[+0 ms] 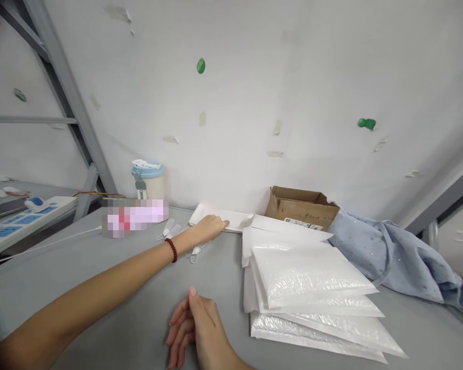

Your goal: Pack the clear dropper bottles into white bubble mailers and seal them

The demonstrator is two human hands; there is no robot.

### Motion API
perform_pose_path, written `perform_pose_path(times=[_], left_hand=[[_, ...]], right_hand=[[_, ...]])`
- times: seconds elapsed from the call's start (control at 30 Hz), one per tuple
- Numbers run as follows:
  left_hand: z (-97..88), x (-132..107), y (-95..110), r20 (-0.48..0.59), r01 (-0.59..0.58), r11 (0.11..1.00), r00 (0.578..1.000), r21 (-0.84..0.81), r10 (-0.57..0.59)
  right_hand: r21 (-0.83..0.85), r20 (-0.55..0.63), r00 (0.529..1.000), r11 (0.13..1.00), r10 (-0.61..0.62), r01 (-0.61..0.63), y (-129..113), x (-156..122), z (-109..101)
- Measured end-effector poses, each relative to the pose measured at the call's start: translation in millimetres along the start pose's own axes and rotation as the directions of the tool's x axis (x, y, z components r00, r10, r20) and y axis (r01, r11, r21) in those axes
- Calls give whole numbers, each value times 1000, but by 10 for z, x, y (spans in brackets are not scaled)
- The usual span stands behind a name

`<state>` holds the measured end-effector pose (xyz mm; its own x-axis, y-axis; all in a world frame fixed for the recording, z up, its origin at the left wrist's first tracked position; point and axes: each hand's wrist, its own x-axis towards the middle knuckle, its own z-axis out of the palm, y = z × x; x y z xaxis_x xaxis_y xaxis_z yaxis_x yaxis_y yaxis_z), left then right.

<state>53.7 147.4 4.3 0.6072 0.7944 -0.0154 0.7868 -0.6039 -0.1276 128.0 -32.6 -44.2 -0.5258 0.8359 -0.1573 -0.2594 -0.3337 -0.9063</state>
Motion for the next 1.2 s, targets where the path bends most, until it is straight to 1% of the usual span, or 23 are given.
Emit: perform_pose_path(times=[0.1,0.2,0.3,0.37,0.4,0.43,0.47,0.5,0.53,0.57,0.6,0.63,0.7,0.77,0.83,0.87,0.9,0.97,1.0,1.03,1.1,1.13,1.2], left_hand=[[-52,-49,-8,-60,21,997,998,68,-17],[-205,-212,-86,-171,66,988,984,136,-42],[-386,-522,-221,-311,103,977,949,187,-40],[-464,-787,-318,-397,98,974,918,206,-8],[-479,-925,-358,-431,88,973,902,215,13],[-475,-1057,-388,-468,65,972,882,226,50],[-454,-1181,-405,-513,28,971,852,239,102],[-417,-1289,-406,-571,-40,964,799,263,189],[-369,-1379,-390,-660,-140,943,683,303,314],[-312,-1449,-357,-715,-228,914,569,337,406],[-254,-1498,-309,-741,-304,886,488,351,461],[-197,-1528,-250,-760,-365,866,434,342,484],[-102,-1545,-125,-771,-444,846,411,296,486],[-41,-1536,-32,-780,-490,831,397,266,483],[-10,-1530,-7,-777,-521,829,431,201,459],[-5,-1534,-22,-773,-523,842,477,134,419],[-5,-1542,-52,-763,-504,863,546,31,346],[-17,-1563,-139,-667,-367,891,738,-267,104],[-27,-1572,-187,-570,-252,869,820,-426,-42],[-35,-1579,-234,-445,-122,812,877,-570,-180],[-45,-1583,-311,-139,118,625,928,-771,-347],[-44,-1583,-339,-4,203,527,931,-825,-366],[-36,-1580,-370,196,304,360,931,-882,-306]], right_hand=[[-64,5,1000,998,-8,8,23,30,-4],[-164,-7,999,985,-52,50,-7,-4,-16],[-311,-40,985,939,-168,147,-134,-103,-48],[-447,-38,958,862,-285,239,-277,-166,-80],[-541,-13,931,785,-366,301,-358,-187,-97],[-717,77,865,575,-496,394,-440,-198,-114],[-835,164,795,347,-583,427,-517,-199,-128],[-903,246,729,124,-639,413,-586,-193,-138],[-930,312,684,-63,-659,363,-645,-182,-144],[-937,338,671,-173,-660,302,-693,-168,-145],[-943,333,688,-222,-644,248,-731,-154,-140],[-953,301,735,-218,-608,210,-760,-141,-130],[-983,181,856,-92,-484,157,-802,-120,-98],[-993,57,939,75,-340,87,-827,-104,-60],[-985,-34,967,171,-252,10,-832,-88,-37],[-983,-71,970,182,-233,-28,-820,-79,-38],[-983,-99,970,172,-223,-61,-797,-70,-49],[-989,-124,964,106,-234,-101,-704,-51,-106],[-993,-114,960,55,-254,-103,-635,-43,-149],[-996,-88,956,-7,-280,-93,-551,-39,-197],[-987,6,942,-154,-336,-49,-359,-42,-289],[-973,58,927,-230,-370,-32,-263,-52,-323],[-940,117,880,-336,-460,-50,-97,-88,-357]])
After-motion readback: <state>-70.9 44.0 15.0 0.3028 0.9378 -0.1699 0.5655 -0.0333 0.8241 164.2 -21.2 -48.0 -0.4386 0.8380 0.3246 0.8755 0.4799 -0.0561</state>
